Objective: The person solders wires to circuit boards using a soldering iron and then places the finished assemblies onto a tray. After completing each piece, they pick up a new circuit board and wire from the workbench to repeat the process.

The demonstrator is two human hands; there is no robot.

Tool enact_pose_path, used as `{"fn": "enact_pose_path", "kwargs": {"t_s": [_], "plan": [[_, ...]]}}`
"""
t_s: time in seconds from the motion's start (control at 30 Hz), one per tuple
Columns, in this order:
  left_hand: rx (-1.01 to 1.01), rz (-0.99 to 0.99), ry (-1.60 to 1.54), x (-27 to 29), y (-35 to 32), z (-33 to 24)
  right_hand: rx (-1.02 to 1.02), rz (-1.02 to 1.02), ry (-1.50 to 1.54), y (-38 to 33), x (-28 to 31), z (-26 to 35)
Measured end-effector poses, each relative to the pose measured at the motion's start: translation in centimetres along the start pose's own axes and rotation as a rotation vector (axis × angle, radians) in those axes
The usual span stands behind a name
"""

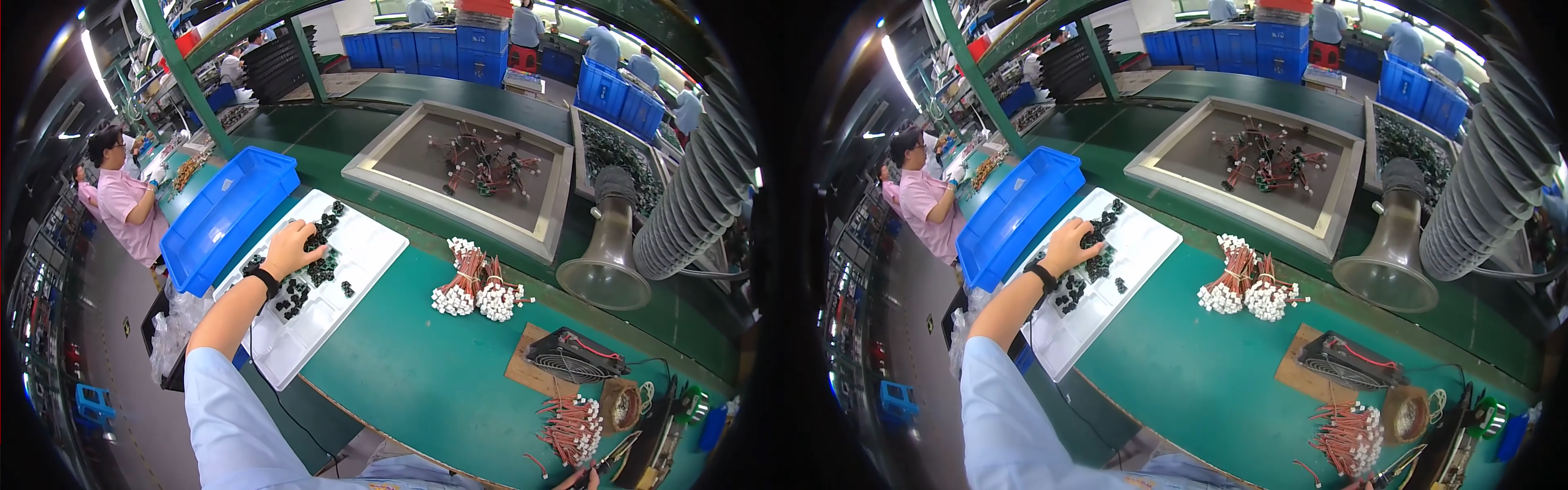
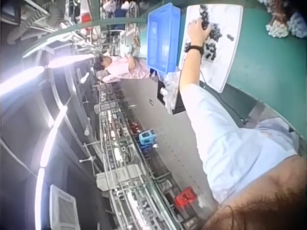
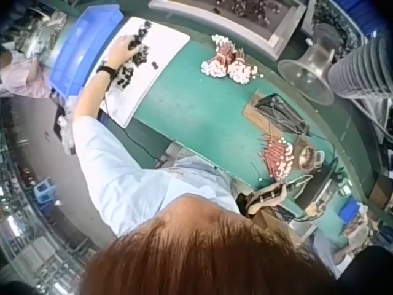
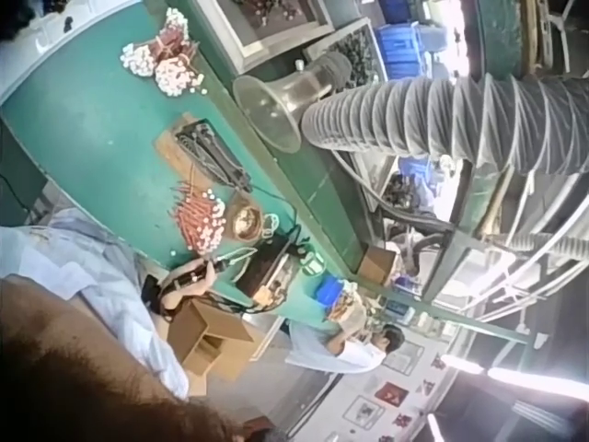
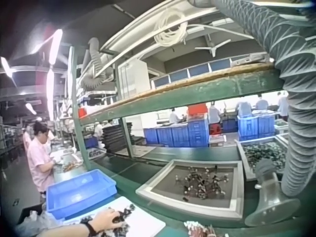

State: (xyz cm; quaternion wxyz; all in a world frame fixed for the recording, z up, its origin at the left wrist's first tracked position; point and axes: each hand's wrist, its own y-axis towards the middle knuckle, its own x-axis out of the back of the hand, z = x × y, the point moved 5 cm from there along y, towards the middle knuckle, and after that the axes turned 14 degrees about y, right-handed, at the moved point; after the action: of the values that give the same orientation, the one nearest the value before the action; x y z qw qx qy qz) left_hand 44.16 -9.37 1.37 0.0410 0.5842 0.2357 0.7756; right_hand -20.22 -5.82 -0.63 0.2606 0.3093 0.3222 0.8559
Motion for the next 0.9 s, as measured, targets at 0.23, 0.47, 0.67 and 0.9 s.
{"fn": "enact_pose_path", "kwargs": {"t_s": [0.23,0.47,0.67,0.9], "plan": [[-0.059,-0.088,0.040,2.2,-0.2,-0.5,-0.065,0.025,0.066,-0.4,0.4,-0.5],[-0.107,-0.204,-0.035,8.5,1.8,-4.9,-0.004,0.048,0.103,-0.4,1.2,-1.5],[-0.330,-0.117,-0.337,13.7,0.0,-17.2,-0.060,0.031,0.267,-2.8,0.8,-5.1],[-0.842,0.037,-0.575,13.4,-6.4,-33.5,-0.107,0.172,0.370,-1.4,1.9,-3.4]]}}
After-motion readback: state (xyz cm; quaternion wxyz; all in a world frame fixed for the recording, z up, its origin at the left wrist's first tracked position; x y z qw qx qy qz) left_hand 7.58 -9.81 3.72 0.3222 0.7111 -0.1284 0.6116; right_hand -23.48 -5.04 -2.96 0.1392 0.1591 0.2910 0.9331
